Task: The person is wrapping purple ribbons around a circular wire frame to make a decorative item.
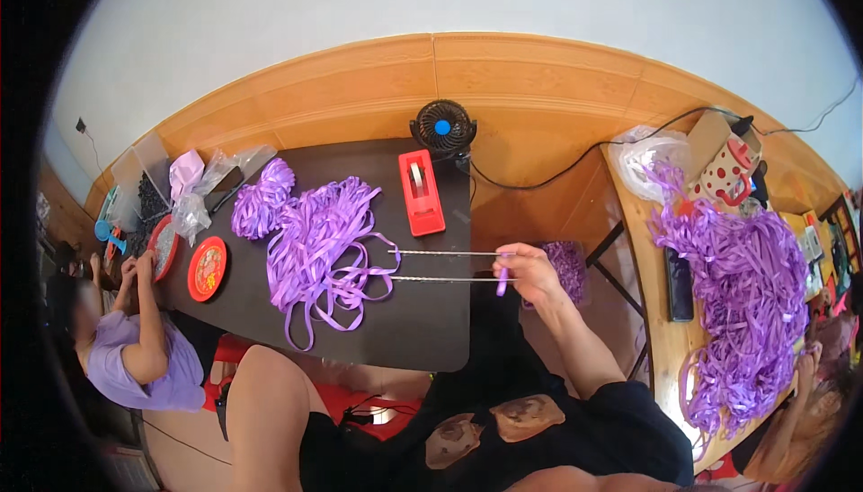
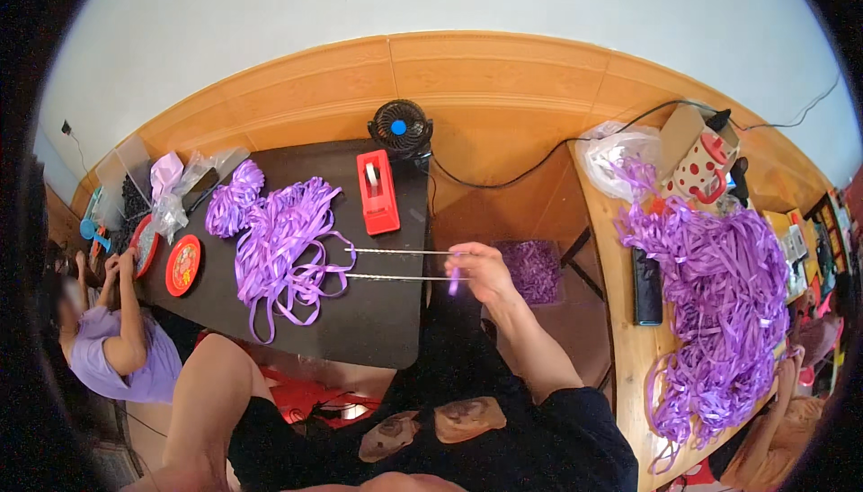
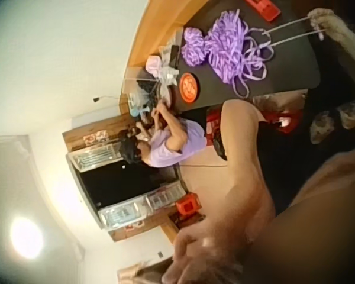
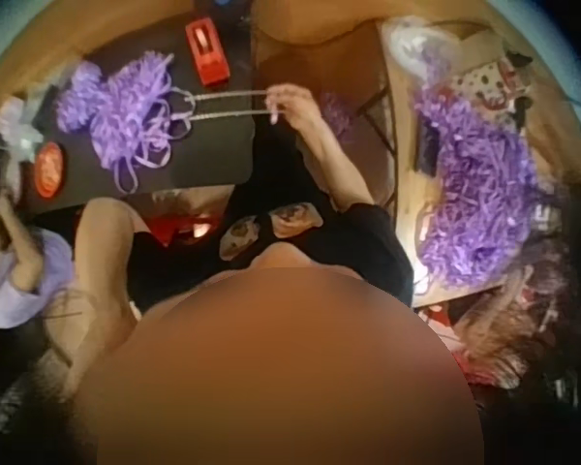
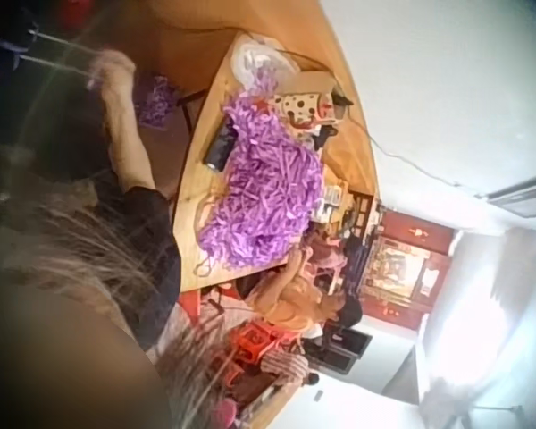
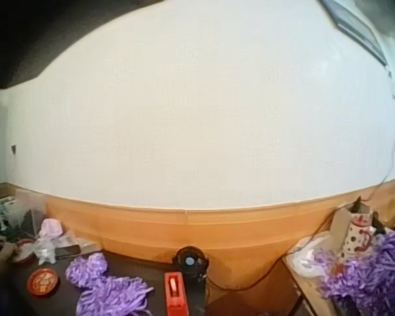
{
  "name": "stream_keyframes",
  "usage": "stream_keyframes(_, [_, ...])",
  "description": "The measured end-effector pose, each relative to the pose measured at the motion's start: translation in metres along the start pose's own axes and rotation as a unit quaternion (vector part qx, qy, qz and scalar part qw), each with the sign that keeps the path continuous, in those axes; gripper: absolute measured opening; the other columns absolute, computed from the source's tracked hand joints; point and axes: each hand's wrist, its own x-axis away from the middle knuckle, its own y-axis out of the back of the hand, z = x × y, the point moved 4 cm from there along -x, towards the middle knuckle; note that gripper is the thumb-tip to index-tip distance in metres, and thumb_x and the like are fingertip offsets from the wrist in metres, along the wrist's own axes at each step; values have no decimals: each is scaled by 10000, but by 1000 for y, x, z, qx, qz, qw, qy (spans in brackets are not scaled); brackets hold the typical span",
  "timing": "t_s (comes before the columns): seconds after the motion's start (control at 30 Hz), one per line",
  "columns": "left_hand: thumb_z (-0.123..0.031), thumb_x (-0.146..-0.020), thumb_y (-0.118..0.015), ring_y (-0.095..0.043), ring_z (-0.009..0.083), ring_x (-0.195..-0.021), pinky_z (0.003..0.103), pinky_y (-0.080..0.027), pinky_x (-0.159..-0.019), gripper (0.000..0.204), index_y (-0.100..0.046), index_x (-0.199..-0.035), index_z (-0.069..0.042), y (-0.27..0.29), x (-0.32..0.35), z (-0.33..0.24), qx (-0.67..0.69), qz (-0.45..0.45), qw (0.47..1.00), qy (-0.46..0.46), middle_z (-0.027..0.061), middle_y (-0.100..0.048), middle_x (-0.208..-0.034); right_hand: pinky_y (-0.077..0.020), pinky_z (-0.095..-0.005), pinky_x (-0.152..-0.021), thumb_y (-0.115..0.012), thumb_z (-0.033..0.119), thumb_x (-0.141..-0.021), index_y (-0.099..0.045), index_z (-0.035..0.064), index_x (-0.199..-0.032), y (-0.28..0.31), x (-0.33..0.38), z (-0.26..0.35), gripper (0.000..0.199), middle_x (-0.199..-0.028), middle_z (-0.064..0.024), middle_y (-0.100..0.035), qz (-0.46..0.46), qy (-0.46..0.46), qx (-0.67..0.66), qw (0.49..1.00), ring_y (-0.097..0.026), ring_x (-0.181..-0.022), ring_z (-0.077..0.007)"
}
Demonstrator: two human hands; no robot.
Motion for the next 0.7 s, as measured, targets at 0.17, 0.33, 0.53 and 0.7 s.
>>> stream_keyframes(0.17, [-229,-898,-425,-559,249,-938,346,-431,-862,258,-583,-920,-26,38,-18,16,-8,-22,1000,2,130,-590,-966,-517,-313,-649,-607,-27,-807,-635,-28,-935,66,24,31,130,-784,-135,-641,-59,90,3,994,-623,-705,-214])
stream_keyframes(0.33, [-233,-901,-422,-557,247,-944,344,-427,-870,261,-583,-902,-28,78,-35,37,-13,-39,999,12,127,-591,-962,-510,-281,-656,-598,35,-839,-606,-46,-1026,118,19,67,205,-882,-161,-667,-179,153,236,943,-640,-736,-206])
stream_keyframes(0.53, [-237,-905,-418,-555,245,-950,341,-423,-880,266,-583,-881,-30,120,-73,55,-28,-69,997,10,123,-591,-958,-481,-318,-826,-618,86,-831,-594,-71,-1076,192,-9,60,293,-996,-200,-654,-356,261,468,765,-633,-924,-260])
stream_keyframes(0.7, [-241,-908,-414,-553,244,-956,339,-419,-888,272,-583,-863,-32,199,-110,52,-60,-87,994,2,119,-591,-954,-482,-242,-735,-613,15,-828,-623,-49,-967,129,12,15,154,-870,-87,-654,-256,306,394,828,-602,-801,-130])
